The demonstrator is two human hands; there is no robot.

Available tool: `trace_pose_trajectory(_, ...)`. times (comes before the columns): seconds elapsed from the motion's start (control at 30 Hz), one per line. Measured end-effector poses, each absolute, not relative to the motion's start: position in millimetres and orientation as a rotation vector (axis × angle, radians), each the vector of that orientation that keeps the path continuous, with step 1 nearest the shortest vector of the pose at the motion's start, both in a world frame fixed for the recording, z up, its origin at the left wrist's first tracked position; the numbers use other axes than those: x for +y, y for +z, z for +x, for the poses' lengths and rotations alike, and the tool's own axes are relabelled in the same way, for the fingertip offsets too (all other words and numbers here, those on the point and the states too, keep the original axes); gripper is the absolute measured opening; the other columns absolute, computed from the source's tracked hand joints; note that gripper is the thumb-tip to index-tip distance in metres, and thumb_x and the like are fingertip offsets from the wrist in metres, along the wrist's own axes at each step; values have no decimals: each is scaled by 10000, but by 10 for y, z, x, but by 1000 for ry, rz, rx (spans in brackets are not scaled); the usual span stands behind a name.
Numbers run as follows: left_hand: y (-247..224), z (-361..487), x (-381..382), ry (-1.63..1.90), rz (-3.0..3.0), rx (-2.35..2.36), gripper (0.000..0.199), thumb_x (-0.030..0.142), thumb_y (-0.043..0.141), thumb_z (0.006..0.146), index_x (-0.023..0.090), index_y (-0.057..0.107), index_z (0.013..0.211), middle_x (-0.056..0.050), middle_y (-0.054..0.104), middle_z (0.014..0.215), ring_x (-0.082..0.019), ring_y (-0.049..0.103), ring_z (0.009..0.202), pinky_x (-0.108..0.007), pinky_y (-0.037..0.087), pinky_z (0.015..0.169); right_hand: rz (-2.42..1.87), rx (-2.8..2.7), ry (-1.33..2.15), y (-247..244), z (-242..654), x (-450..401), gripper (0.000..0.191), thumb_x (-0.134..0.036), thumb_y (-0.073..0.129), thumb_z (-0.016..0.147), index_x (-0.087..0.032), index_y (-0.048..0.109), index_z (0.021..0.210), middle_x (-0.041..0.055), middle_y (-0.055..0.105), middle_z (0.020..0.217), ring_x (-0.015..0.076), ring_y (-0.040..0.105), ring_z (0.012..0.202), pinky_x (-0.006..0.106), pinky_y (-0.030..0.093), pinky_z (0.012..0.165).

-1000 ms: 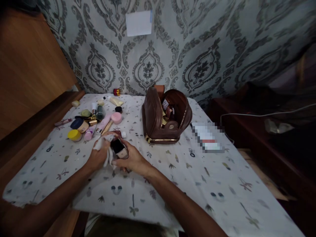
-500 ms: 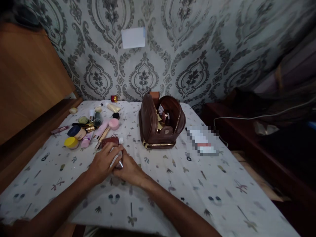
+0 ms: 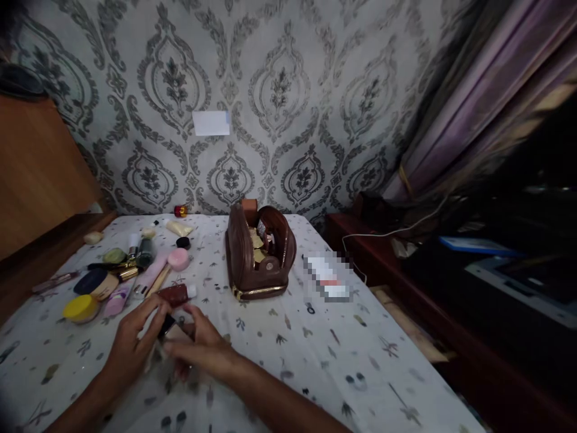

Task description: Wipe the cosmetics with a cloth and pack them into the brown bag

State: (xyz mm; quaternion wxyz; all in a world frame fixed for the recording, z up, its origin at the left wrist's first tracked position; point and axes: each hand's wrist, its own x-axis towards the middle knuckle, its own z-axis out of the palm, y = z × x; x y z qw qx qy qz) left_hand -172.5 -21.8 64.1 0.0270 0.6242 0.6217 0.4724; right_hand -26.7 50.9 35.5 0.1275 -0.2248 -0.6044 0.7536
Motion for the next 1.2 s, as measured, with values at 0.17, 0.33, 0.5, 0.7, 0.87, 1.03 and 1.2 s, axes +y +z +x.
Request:
trace_pose_trajectory(0.17,681,-1765,-213,1499,1889,1875,195,253,422,976,204,601,915,-13,639,854,-151,614,814,-237,469,738,-591,-1644,2410,375,-275,589,504,-605,643,720,-163,549,942,-12,568,681,99,482,442,208,331,395)
trace_pose_trajectory(0.33,524,-1775,-178,1306,2071,1897,248,267,458,957,216,607,1149,-77,644,1110,-203,594,1088,-304,446,942,-723,-2180,1256,380,-234,528,246,-190,629,767,-180,595,1011,30,634,890,199,611,820,309,485,741)
trace_pose_trajectory(0.5,503,-1780,-165,1273,1901,1952,253,335,416,963,215,638,988,-68,651,966,-222,605,953,-333,456,850,-815,-2566,783,429,-194,421,593,-127,640,807,-232,462,1363,108,599,1173,293,609,1059,439,487,888)
trace_pose_trajectory(0.7,699,-1912,-131,1299,1352,1747,370,535,517,864,201,626,751,-31,625,770,-211,578,775,-300,449,719,-685,-2664,749,405,-171,462,619,-172,675,817,-230,460,1395,104,588,1128,284,609,1000,421,497,830)
trace_pose_trajectory(0.87,689,-1896,-119,1395,707,1486,490,670,656,694,187,635,771,32,536,587,-137,484,523,-231,380,502,-377,-2219,1187,337,-204,470,496,-276,719,811,-259,585,1288,38,543,1016,203,569,950,315,485,825)
trace_pose_trajectory(1.03,691,-1578,-111,1712,492,1243,556,721,676,663,186,665,811,-9,660,778,-169,615,706,-262,490,671,-424,-1925,1355,328,-261,474,380,-337,714,821,-251,647,1184,40,523,1011,195,539,948,312,471,836)
trace_pose_trajectory(1.2,572,-1426,-94,1717,557,1125,669,790,573,702,190,705,969,-79,728,983,-256,663,969,-347,487,906,-479,-1928,1187,336,-278,530,350,-333,779,763,-254,694,1092,43,634,985,235,539,981,366,438,879)
